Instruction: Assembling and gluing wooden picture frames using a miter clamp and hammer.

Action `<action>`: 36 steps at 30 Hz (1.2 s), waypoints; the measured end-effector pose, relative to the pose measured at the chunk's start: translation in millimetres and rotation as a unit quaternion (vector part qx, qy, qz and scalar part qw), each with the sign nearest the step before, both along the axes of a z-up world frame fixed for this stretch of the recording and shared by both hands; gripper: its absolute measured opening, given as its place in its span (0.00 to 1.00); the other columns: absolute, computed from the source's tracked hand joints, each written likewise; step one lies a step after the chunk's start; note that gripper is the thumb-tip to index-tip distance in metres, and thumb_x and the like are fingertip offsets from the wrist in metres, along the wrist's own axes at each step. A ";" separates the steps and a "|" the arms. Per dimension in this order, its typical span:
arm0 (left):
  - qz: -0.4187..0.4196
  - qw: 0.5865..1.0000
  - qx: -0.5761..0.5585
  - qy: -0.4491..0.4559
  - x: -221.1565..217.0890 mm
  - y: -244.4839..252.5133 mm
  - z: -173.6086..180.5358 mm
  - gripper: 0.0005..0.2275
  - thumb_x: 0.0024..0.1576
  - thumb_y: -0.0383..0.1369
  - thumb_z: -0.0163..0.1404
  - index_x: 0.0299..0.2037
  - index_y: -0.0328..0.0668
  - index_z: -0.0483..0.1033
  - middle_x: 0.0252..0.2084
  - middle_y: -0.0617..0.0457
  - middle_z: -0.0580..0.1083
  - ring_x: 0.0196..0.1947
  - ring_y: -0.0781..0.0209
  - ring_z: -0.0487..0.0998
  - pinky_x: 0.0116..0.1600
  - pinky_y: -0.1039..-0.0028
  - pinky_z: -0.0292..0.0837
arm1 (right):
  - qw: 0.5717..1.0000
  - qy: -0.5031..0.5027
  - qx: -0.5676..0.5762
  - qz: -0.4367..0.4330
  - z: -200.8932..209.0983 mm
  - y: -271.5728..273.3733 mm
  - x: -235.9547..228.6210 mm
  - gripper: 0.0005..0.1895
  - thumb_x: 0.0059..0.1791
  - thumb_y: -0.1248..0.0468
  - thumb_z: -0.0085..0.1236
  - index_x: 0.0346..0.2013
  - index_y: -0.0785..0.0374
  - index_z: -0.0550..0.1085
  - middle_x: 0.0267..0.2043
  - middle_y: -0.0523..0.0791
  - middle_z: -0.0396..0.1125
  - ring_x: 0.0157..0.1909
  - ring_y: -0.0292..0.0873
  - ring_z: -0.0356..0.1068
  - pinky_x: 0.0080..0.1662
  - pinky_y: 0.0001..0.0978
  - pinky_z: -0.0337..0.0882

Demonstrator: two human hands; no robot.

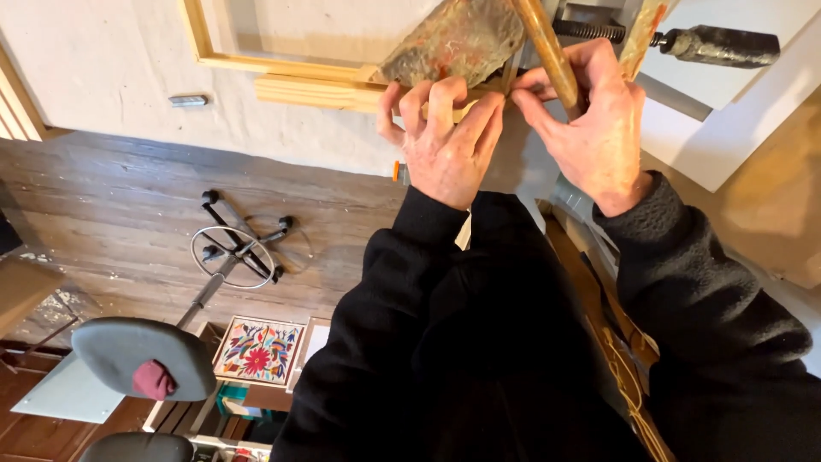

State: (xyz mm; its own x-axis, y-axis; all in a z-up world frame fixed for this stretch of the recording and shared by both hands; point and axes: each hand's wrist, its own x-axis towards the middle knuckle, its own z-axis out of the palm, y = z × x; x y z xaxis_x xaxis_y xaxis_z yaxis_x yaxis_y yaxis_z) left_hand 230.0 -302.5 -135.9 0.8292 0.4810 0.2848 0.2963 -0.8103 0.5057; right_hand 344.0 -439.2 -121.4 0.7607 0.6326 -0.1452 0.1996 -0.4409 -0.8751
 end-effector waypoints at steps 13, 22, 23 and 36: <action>-0.003 1.000 -0.012 0.004 1.0 1.0 3.6 0.07 0.57 0.34 0.65 0.42 0.55 0.82 0.49 0.64 0.65 0.58 0.61 0.65 0.74 0.50 0.48 | 0.999 -0.029 -0.006 0.014 -3.2 -0.3 -0.5 0.17 0.57 0.72 0.68 0.49 0.69 0.65 0.45 0.45 0.77 0.50 0.37 0.80 0.52 0.29 0.80; 0.000 1.000 0.003 -0.015 3.5 -1.0 0.6 0.08 0.54 0.33 0.65 0.39 0.56 0.80 0.49 0.62 0.64 0.57 0.58 0.66 0.73 0.47 0.47 | 0.999 0.039 0.006 -0.031 29.0 -0.3 0.1 0.13 0.57 0.71 0.61 0.50 0.68 0.65 0.43 0.44 0.75 0.42 0.35 0.78 0.43 0.26 0.79; 0.000 1.000 0.008 -0.011 2.7 -1.5 0.3 0.08 0.53 0.33 0.65 0.39 0.56 0.80 0.49 0.62 0.65 0.57 0.58 0.66 0.73 0.46 0.47 | 0.995 0.080 0.011 -0.055 42.9 -2.5 -0.8 0.12 0.57 0.71 0.58 0.52 0.68 0.65 0.43 0.43 0.74 0.39 0.34 0.77 0.41 0.24 0.78; -0.005 1.000 0.002 -0.026 2.0 -3.2 -2.6 0.08 0.53 0.32 0.65 0.39 0.54 0.79 0.50 0.60 0.65 0.58 0.57 0.66 0.73 0.44 0.49 | 0.978 -0.089 -0.188 0.003 85.8 -98.7 -94.0 0.27 0.58 0.70 0.56 0.72 0.65 0.63 0.44 0.55 0.68 0.39 0.53 0.72 0.43 0.42 0.72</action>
